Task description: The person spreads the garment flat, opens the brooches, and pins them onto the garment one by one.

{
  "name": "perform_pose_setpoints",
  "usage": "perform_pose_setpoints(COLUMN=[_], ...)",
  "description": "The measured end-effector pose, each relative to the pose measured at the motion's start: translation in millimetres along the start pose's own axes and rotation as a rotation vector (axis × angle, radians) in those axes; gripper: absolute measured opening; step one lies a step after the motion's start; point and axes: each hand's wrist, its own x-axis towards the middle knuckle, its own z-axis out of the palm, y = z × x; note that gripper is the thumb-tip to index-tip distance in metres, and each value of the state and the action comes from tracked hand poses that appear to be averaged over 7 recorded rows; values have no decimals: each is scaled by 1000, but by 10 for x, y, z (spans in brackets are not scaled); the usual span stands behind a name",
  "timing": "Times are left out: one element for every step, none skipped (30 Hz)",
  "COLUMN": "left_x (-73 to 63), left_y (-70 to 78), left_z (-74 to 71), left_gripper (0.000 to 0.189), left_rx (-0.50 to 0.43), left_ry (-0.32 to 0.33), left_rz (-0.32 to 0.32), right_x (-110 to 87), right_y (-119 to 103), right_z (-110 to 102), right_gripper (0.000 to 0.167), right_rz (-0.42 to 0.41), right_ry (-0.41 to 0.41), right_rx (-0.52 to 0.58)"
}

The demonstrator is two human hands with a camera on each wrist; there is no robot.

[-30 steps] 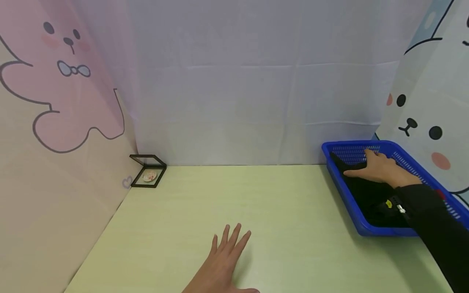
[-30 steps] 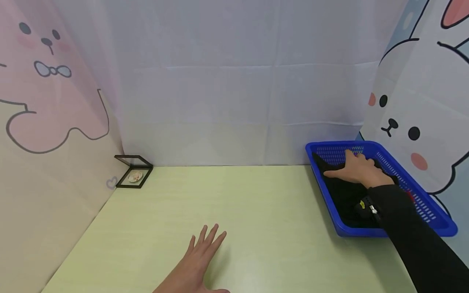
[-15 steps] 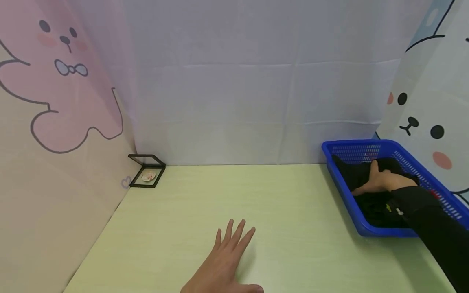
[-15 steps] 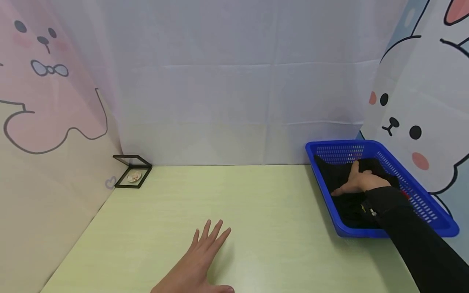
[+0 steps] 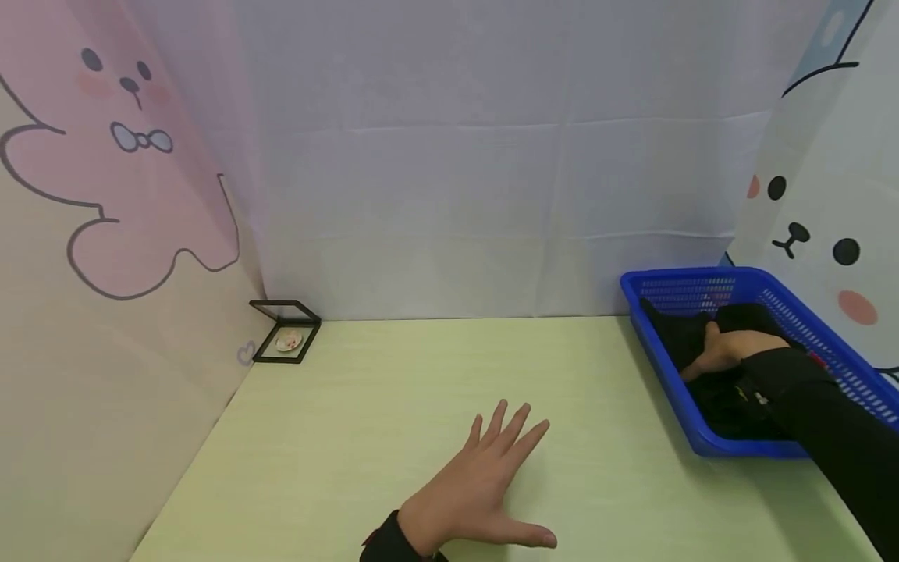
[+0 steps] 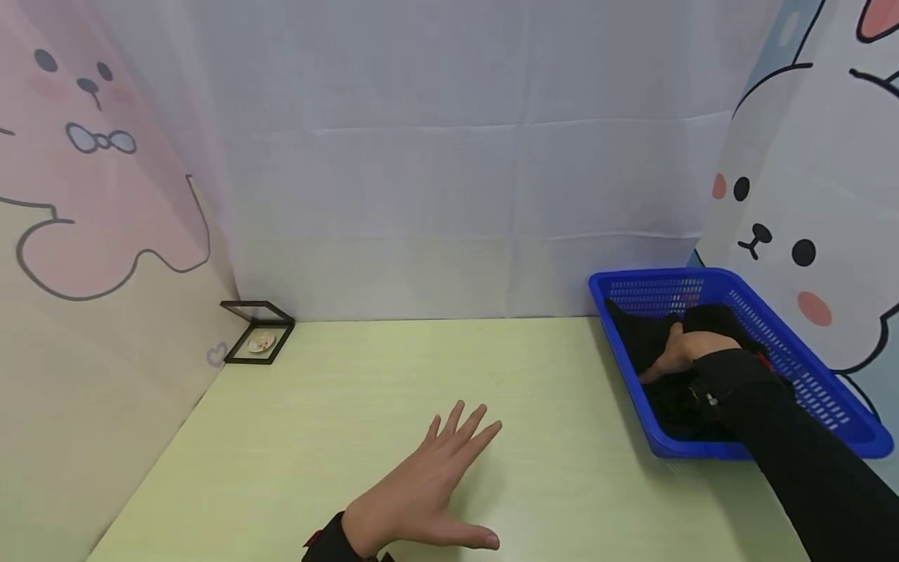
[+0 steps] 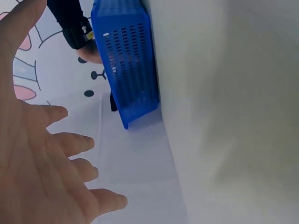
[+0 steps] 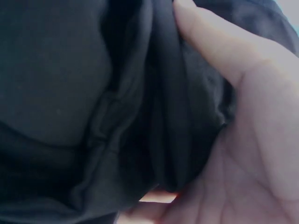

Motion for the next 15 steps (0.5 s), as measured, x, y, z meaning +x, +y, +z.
perform_pose_setpoints(left_x=[53,104,154,201,245,287,328,371,413,454,495,533,572,610,646], left_y=[4,8,15,23,31,43,56,72,89,107,127,150,172,194,217], left_z=[-13,-27,-38,-48,-53,-60,-65,-70,-74,-79,-82,-86,-86,-80,-71], left_gripper=[117,116,115,115,114,114,114,113,114,113,113,113,112,112,111], left_rx=[-32,-56,-73,-79,-68,-53,-30,-1,28,51,70,85,99,112,128], left_ry=[-21,-40,-55,-66,-69,-71,-68,-62,-55,-49,-45,-42,-41,-41,-40], left_rz=[3,3,4,5,7,8,10,10,10,8,8,8,9,10,12], right_x=[7,14,21,31,40,47,57,66,74,78,82,86,91,95,103], right_y=[4,5,7,5,5,6,8,11,15,19,24,30,36,42,49], right_z=[-5,-9,-9,-8,-4,2,9,16,24,31,37,43,48,53,57], right_gripper=[141,142,142,142,143,143,143,143,143,143,143,142,142,142,141], right_rz=[3,4,6,11,15,17,14,10,8,5,1,-3,-3,2,7], right_ry=[-3,-6,-5,-3,0,2,3,7,9,10,12,13,16,17,16], right_rx=[3,9,13,16,18,20,22,18,13,9,8,7,4,3,0])
